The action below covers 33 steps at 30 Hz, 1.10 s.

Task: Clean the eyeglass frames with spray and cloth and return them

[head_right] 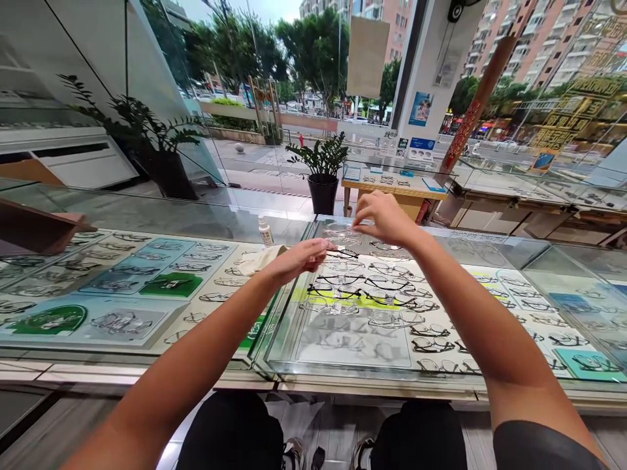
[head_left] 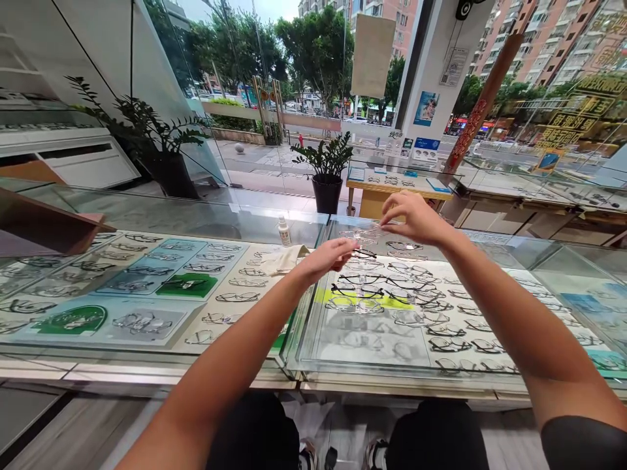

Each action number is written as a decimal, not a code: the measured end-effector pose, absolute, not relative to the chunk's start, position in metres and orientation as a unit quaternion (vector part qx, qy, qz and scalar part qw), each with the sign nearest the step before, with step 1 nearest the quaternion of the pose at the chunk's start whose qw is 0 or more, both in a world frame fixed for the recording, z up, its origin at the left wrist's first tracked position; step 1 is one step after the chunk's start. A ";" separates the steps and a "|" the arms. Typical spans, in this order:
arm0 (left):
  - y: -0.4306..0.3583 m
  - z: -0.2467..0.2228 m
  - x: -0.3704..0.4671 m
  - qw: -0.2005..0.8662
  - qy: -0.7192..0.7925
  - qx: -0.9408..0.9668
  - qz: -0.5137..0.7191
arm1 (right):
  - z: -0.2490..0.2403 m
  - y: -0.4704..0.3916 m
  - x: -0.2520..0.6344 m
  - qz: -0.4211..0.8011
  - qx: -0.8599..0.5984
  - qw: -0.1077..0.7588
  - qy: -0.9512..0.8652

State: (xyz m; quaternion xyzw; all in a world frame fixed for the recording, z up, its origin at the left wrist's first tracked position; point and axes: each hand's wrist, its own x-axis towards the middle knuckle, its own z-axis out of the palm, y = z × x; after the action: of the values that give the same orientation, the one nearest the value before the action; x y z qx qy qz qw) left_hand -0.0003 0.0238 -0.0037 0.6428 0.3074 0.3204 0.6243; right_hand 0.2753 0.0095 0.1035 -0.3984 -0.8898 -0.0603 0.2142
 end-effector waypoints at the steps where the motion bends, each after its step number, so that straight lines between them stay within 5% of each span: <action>1: 0.023 -0.002 -0.001 0.531 0.348 0.692 0.345 | 0.096 0.027 0.290 -0.062 -0.441 0.190 -0.875; 5: 0.013 0.007 -0.005 0.295 0.327 0.850 0.288 | 0.052 0.077 0.339 -0.065 -0.609 0.069 -0.788; 12: -0.009 0.020 -0.004 0.234 0.244 0.936 0.096 | -0.010 0.104 0.369 -0.058 -0.685 0.037 -0.726; 21: -0.018 0.016 0.001 0.170 0.282 0.944 -0.012 | -0.023 0.107 0.372 -0.031 -0.686 0.031 -0.726; 29: -0.017 0.011 0.002 0.150 0.281 0.948 -0.012 | 0.006 0.069 0.355 -0.035 -0.694 0.114 -0.710; 33: -0.016 0.005 0.004 0.145 0.286 0.947 0.000 | 0.016 0.011 0.337 -0.001 -0.657 0.263 -0.707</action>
State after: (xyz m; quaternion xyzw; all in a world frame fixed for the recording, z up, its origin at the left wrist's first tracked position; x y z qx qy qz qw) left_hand 0.0041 -0.0160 0.0049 0.9472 0.2859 -0.0004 0.1454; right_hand 0.3370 0.0111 0.0162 -0.6570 -0.7067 -0.0011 0.2626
